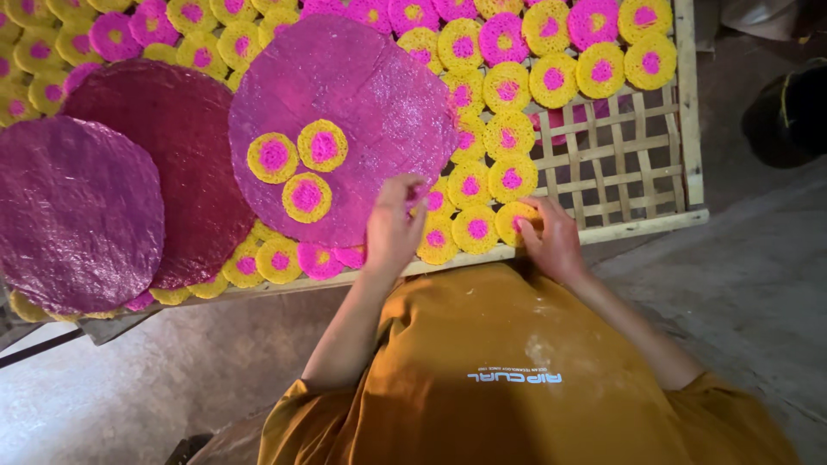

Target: The person arranges small yellow and pink circular items onto large pink circular sheets laid on a wooden lattice tray. They repeatedly pick up the circles and place them in rows, then lift and reposition the pink sheets to continue the arrangement.

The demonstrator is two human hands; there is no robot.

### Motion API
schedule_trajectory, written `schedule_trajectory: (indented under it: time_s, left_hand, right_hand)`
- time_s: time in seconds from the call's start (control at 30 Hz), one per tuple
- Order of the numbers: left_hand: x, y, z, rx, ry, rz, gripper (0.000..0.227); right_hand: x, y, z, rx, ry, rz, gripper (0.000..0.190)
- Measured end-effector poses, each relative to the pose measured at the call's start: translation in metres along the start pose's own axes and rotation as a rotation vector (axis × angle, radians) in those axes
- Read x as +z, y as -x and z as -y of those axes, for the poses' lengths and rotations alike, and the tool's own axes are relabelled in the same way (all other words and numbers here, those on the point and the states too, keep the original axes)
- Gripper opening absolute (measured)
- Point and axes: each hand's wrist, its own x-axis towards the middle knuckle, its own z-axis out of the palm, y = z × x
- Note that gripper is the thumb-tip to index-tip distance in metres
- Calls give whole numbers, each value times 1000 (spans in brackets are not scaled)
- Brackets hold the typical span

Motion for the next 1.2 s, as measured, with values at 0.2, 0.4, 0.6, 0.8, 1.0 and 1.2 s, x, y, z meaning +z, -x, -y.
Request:
schedule_trajectory:
  time_s: [0.2,0.4,0.6,0.8,1.0,1.2]
  left_hand:
    - [-60,-41,74,-26,-506,-343,44]
    - [-86,-76,119,-205,-777,-271,42]
    - [-86,-88,112,-379,-367,-191,23]
    - [-1,-69,40,-111,118,-21,23]
    - [-10,-46,8,-460,111,-34,25]
    - [-36,-63,48,-96,-356,-79,43]
  right_hand:
    - [-13,-9,12,-72,197,-93,47]
    - [-14,-26,31,-182,66,-154,41]
    - [29,-57,47,-104,-390,177,28]
    - [80,-117,46,473,-1334,462,32]
    - [57,-123,-14,642,-1008,279,39]
    - [36,-113,-58,483,-991,201,40]
